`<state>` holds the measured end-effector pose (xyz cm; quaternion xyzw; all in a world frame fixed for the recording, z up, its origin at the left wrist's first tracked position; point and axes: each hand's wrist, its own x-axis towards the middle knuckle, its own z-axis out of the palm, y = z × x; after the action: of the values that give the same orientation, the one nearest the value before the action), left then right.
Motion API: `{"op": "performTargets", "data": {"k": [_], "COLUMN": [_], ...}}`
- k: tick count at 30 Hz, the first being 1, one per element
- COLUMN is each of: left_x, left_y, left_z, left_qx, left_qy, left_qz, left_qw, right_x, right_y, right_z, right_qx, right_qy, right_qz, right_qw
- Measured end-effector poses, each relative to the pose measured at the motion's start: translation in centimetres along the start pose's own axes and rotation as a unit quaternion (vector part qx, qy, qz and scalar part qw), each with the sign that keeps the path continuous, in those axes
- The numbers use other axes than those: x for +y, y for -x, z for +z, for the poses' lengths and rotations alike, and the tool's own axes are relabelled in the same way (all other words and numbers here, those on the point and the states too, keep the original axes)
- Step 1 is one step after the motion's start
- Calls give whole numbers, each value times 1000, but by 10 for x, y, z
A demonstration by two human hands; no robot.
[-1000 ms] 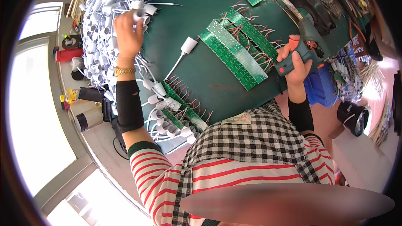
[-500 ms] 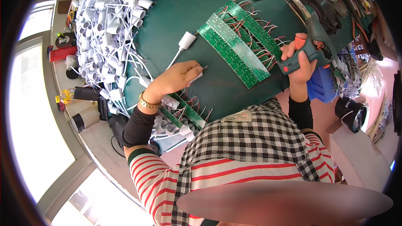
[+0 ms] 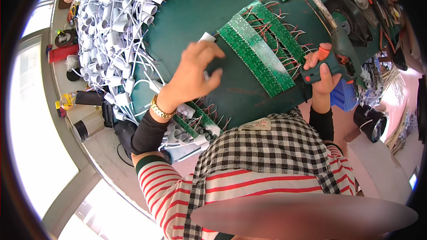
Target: The person solders wires to an LED circuit board strip, connecting electronic components with a soldering gun.
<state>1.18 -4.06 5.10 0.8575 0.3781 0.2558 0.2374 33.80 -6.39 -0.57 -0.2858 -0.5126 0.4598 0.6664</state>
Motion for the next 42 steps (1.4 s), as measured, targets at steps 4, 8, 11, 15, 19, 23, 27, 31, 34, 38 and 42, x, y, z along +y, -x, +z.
{"op": "performTargets", "data": {"k": [4, 8, 11, 15, 19, 23, 27, 31, 34, 38, 42], "left_x": [-20, -36, -39, -39, -45, -44, -47, -48, -49, -48, -48], "left_y": [-23, -23, -23, -25, -23, -26, -23, -24, -25, -26, -26], "left_z": [3, 18, 18, 21, 28, 28, 29, 30, 30, 30, 30], "left_qx": [144, 96, 107, 122, 144, 149, 148, 148, 148, 143, 144], "left_qy": [-104, -92, -23, 17, -13, 0, -11, -12, -15, -17, -20], "left_qz": [-73, -109, -135, -159, -145, -146, -144, -143, -140, -139, -139], "left_qw": [981, 985, 985, 980, 979, 978, 978, 979, 979, 980, 980], "right_x": [-2, 2, -1, -19, -41, -41, -32, -27, -24, -24, -23], "right_y": [0, 3, 7, 9, 9, 16, 12, 14, 14, 17, 18], "right_z": [-3, -5, -7, 9, 44, 66, 78, 85, 82, 83, 81], "right_qx": [12, -6, -22, -16, -8, -29, -119, -134, -161, -136, -151], "right_qy": [47, 5, 41, 23, -34, -34, 22, 86, 90, 75, 83], "right_qz": [3, -3, 11, 34, 131, 231, 283, 296, 287, 319, 309], "right_qw": [999, 1000, 999, 999, 991, 972, 951, 942, 940, 935, 935]}}
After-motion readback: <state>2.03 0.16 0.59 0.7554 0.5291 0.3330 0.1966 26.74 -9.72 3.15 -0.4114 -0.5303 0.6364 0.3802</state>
